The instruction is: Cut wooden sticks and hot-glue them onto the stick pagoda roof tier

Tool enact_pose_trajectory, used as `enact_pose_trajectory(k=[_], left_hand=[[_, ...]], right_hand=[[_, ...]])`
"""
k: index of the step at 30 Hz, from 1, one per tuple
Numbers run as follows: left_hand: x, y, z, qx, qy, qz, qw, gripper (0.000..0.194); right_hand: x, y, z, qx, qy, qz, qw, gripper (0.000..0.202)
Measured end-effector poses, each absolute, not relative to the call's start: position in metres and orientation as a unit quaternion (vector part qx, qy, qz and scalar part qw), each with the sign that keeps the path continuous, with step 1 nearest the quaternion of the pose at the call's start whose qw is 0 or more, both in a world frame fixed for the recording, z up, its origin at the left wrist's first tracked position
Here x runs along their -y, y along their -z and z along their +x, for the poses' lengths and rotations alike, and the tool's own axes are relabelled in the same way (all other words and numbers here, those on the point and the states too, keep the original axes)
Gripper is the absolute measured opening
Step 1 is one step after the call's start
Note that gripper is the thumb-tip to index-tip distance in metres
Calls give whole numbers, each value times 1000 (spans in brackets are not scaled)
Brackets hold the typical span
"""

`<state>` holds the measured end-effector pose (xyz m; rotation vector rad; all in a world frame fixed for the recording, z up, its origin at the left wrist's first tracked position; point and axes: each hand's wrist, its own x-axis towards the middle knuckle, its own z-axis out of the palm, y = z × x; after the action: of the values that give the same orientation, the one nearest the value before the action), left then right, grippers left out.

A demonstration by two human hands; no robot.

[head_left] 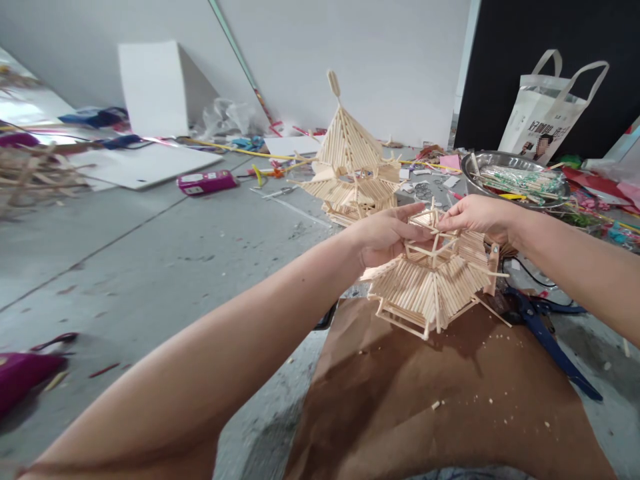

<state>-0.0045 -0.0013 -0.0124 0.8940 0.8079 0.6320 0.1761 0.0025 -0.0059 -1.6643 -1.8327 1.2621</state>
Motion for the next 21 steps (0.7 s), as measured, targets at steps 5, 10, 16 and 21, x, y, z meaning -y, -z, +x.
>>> enact_pose_trajectory(k=[5, 10, 16, 21], left_hand=[[1, 12, -5, -375, -292, 414, 776, 73], [0, 13, -5, -359, -289, 424, 780, 75], [-3, 16, -7, -347, -278, 439, 781, 77], [-2, 14, -7, -350, -273, 440, 781, 74]], right_hand=[[-3, 6, 177, 664, -451, -572, 167, 17], [-3, 6, 175, 662, -426, -593, 168, 16], [0, 2, 169, 635, -415, -630, 163, 13], [0, 3, 170, 639, -422, -622, 165, 13]])
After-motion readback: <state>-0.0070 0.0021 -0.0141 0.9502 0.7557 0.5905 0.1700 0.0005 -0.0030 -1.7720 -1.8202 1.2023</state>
